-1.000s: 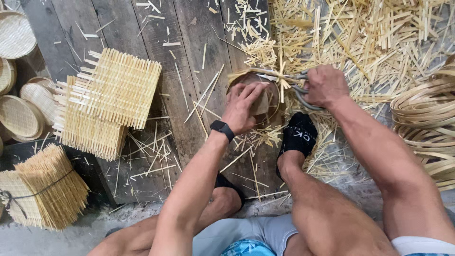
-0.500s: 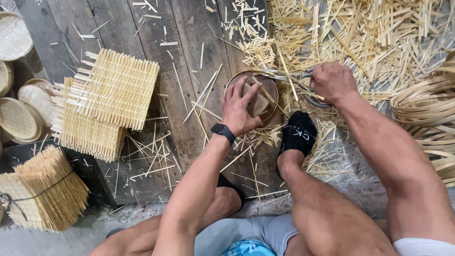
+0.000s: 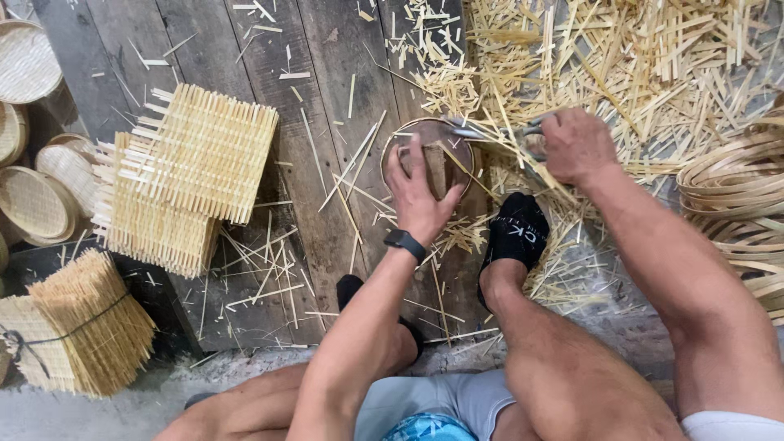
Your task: The person sits on the floor and repeatedly assembles small round bamboo trays by placing a circular bamboo frame over a square woven mat, then uses shears to trim the excess mat around the frame. Finished trays are set aside.
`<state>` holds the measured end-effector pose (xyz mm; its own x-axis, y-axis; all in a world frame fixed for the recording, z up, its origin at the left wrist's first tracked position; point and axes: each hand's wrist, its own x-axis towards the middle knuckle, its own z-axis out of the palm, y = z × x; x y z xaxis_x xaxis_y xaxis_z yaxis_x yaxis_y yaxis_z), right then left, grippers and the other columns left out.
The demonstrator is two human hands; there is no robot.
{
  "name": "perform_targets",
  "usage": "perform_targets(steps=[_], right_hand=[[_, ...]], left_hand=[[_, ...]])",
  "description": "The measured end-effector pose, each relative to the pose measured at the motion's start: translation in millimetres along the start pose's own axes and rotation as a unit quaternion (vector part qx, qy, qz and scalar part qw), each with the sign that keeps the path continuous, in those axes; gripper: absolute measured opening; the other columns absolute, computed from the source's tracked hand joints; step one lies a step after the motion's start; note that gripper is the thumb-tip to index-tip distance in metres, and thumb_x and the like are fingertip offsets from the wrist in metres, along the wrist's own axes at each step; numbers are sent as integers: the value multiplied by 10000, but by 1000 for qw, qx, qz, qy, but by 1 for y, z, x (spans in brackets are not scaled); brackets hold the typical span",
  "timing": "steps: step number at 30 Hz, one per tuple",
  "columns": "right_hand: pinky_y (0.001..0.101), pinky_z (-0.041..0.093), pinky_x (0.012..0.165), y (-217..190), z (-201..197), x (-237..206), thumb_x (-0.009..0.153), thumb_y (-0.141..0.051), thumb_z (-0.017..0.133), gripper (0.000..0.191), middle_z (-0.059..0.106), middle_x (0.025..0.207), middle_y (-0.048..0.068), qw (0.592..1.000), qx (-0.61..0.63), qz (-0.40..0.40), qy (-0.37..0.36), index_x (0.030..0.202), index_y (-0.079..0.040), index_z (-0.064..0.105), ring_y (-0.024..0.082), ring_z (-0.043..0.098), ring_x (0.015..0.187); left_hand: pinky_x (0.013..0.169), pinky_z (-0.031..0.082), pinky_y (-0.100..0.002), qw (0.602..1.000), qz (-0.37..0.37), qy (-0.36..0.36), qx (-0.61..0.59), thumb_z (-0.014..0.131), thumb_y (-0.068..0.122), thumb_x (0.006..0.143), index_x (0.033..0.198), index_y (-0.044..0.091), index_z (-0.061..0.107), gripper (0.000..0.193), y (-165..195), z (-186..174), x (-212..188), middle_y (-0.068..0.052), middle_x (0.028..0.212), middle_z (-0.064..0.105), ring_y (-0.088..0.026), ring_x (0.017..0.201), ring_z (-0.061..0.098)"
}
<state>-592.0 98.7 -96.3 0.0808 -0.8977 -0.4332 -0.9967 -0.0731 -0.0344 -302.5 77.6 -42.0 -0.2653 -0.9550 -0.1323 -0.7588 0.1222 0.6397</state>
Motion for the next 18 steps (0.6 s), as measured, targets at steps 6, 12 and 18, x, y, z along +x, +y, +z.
perform_targets(steps=[6,12,18], right_hand=[[330,487,633,-24,1,13,930,-363,569,289,559,803,79,999,9,25,-25,921,-80,625,195,526,712],[359,484,632,4,-5,-1,1130,-360,495,277,615,852,96,969,116,160,-146,1098,-130,647,226,568,730],[434,440,921,32,23,-3,740,-248,880,627,521,1122,185,914,195,352,43,1208,40,578,289,488,1025]], left_hand=[[1200,327,-556,998,45,-38,6,872,173,643,1607,278,218,1170,-16,2,0,-300,1563,277,-507,1432,333],[1170,406,-503,994,58,-97,-4,906,215,614,1597,308,296,1161,-23,-17,13,-254,1583,325,-465,1428,404],[1097,445,-486,984,-153,-45,-79,849,555,685,1501,193,421,991,-9,4,-4,-205,1443,396,-398,1305,508]])
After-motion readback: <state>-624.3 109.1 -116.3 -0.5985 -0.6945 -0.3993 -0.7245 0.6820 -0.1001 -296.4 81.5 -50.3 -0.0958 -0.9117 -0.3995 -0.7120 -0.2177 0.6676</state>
